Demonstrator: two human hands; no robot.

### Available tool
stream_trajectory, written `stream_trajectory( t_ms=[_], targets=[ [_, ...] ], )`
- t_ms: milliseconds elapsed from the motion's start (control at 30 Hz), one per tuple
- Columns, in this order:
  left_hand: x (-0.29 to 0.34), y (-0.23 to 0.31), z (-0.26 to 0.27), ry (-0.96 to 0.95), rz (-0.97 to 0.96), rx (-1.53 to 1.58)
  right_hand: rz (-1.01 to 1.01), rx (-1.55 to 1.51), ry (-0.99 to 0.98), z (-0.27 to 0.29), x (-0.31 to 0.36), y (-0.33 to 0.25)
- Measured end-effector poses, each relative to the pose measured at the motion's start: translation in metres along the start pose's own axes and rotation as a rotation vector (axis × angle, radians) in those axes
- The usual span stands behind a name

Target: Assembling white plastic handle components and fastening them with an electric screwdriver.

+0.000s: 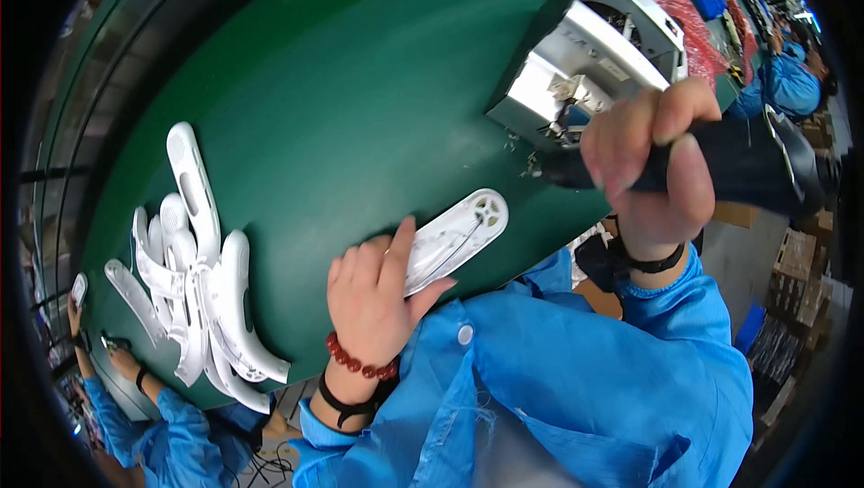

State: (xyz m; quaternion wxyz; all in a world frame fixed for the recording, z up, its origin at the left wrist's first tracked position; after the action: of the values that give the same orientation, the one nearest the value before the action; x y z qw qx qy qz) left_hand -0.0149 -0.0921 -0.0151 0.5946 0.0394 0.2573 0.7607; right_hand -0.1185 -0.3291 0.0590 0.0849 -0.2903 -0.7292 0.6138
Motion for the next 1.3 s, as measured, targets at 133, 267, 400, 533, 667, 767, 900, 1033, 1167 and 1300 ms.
stream_trajectory(
  t_ms=[133, 267, 400, 533, 667, 767, 900, 1033, 1167, 1300],
  targets=[
    [-0.001, -0.007, -0.007, 0.092, -0.085, -0.028, -0.072, -0.068, -0.025, -0.033, 0.012, 0.019],
    [-0.001, -0.007, -0.008, 0.133, -0.096, -0.022, -0.122, -0.049, -0.075, -0.032, 0.01, 0.033],
    [0.001, -0.009, -0.009, 0.12, -0.079, -0.015, -0.143, -0.056, -0.081, -0.029, 0.008, 0.036],
    [0.0, -0.009, -0.008, 0.107, -0.071, -0.003, -0.147, -0.054, -0.071, -0.029, 0.006, 0.039],
    [0.001, -0.009, -0.009, 0.112, -0.061, 0.002, -0.136, -0.066, -0.087, -0.03, 0.002, 0.045],
    [-0.001, -0.006, -0.008, 0.116, -0.052, -0.012, -0.11, -0.121, -0.126, -0.027, 0.0, 0.049],
    [-0.004, -0.006, -0.01, 0.155, -0.103, -0.041, -0.125, -0.132, -0.099, -0.029, -0.004, 0.053],
    [-0.004, -0.006, -0.01, 0.136, -0.101, -0.049, -0.161, 0.102, -0.075, -0.036, -0.008, 0.048],
    [-0.001, -0.006, -0.003, 0.087, -0.072, -0.039, 0.016, -0.14, -0.114, -0.011, -0.013, 0.002],
    [0.001, 0.0, 0.005, -0.033, -0.012, -0.012, 0.187, -0.05, 0.007, 0.035, -0.02, -0.027]
  ],
)
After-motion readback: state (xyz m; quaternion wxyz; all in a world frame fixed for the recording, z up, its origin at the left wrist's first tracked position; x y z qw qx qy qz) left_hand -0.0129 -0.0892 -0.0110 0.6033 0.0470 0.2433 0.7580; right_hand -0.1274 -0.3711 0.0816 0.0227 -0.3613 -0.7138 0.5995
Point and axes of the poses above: each hand's wrist, its own x-axis away from the middle knuckle, its own z-axis out of the back of the hand, y = z × x, the point moved 1 cm from there along -x, towards the middle knuckle, and after that the axes turned 13 degrees about -z, right-handed, at the moved point
